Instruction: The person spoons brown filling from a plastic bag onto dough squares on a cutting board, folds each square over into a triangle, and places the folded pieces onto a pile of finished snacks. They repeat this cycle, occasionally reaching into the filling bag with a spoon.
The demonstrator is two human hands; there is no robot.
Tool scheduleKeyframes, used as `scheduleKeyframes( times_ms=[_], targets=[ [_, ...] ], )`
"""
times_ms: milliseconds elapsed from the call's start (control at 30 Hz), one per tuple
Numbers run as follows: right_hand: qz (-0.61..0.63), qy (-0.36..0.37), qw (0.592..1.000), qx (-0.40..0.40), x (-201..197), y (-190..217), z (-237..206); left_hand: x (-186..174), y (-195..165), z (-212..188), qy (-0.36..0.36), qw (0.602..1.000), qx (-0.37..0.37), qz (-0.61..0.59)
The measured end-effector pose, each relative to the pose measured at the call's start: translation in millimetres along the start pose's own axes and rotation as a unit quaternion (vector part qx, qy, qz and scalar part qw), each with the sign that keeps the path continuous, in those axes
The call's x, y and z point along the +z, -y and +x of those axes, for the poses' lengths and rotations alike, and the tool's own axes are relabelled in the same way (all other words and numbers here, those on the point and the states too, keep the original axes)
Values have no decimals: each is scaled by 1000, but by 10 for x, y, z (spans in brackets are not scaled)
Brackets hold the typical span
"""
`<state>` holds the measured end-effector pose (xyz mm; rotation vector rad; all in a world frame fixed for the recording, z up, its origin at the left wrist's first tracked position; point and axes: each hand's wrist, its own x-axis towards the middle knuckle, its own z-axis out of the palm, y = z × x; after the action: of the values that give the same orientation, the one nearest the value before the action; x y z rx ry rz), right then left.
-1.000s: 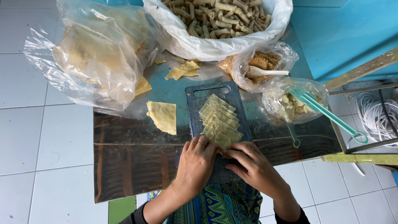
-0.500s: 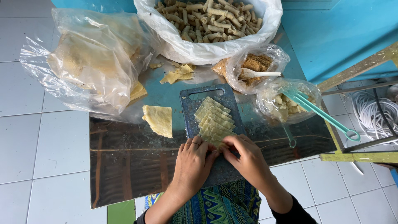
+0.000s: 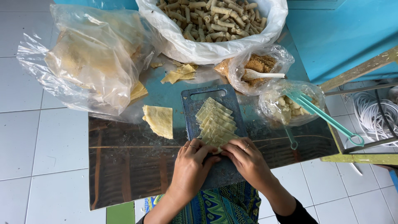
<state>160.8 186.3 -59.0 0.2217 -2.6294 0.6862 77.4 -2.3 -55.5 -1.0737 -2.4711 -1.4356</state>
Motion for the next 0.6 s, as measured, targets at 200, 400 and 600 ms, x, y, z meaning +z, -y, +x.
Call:
scheduleKeyframes(
  times_ms=[200,400,600],
  targets=[
    [65,8,992,106,33,-49,96,117,-16,36,-5,998,-40,58],
    [81,5,989,125,23,-34,189,65,-18,104,16,996,-64,66],
    [54,20,997,49,28,-72,145,66,-49,120,-7,994,-16,104]
  ],
)
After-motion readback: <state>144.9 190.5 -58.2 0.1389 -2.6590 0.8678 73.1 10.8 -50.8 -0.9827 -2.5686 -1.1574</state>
